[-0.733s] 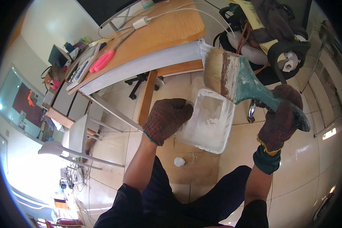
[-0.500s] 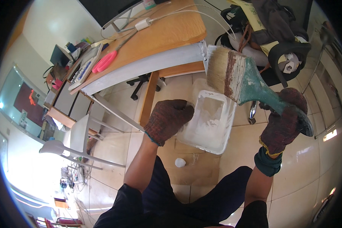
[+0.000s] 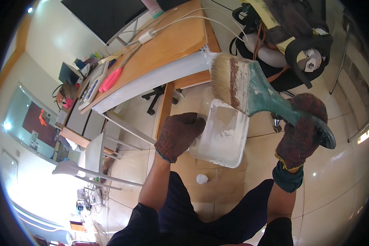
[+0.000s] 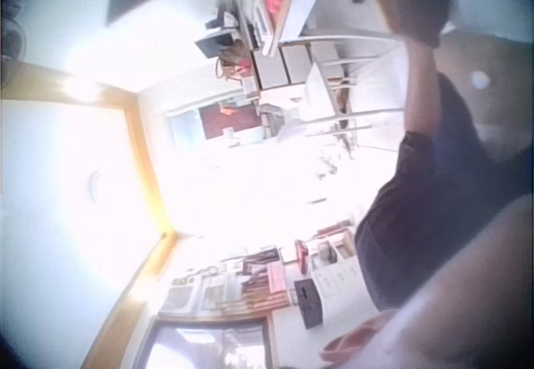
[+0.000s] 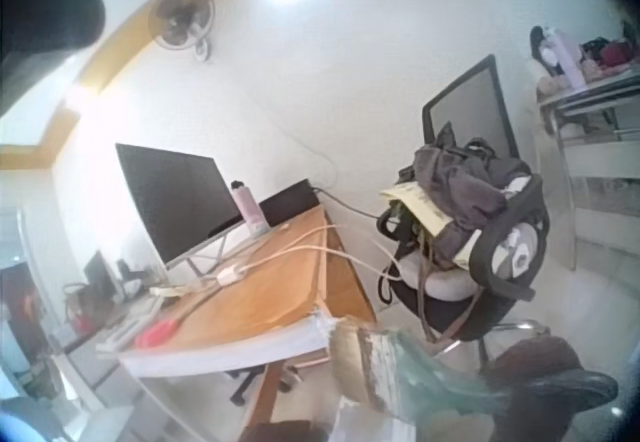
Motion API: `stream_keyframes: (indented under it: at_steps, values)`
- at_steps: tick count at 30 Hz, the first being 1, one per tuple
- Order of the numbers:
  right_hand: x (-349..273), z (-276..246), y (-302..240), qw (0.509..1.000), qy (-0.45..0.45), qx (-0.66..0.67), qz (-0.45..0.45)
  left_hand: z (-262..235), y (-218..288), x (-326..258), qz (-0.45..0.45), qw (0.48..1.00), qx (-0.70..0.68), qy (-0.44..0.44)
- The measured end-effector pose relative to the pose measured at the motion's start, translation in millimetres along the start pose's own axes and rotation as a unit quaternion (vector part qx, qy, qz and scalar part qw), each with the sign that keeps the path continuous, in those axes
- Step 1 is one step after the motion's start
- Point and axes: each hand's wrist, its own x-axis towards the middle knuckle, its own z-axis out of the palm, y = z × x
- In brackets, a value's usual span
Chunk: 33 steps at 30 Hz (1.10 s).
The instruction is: The person paints the white metal leg of a table using a paintbrush and a small paint container. They repeatedly dip the brush into the paint and apply it to the leg while sitting on the floor.
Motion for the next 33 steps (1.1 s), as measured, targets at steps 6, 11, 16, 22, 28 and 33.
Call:
stream_keyframes:
  at_steps: [6, 11, 16, 22, 28, 33]
  values:
    - [4.1, 11.9, 7.1, 0.991, -0.038, 0.124, 0.020, 4.4, -4.4, -5.5, -0.049, 0.996, -0.071, 0.007]
    - [-11.1, 0.3, 8.0, 0.991, -0.027, 0.117, 0.062, 2.6, 3.5, -8.0, -0.087, 0.994, -0.063, -0.010]
    - [-30.5, -5.4, 8.5, 0.997, -0.006, 0.073, 0.020, 9.5, -0.8, -7.0, -0.057, 0.997, -0.050, 0.010]
    - [-35.3, -7.5, -20.4, 0.994, -0.080, -0.051, 0.062, 29.6, -19.3, -2.2, -0.037, 0.997, -0.066, 0.034]
    - [-47.2, -12.3, -6.0, 0.992, 0.016, 0.095, 0.082, 39.2, -20.3, -9.6, -0.022, 0.997, -0.055, 0.040]
    - [-40.1, -6.8, 9.7, 0.987, 0.088, 0.111, 0.081, 35.0, -17.4, -9.1, -0.023, 0.998, -0.043, 0.045]
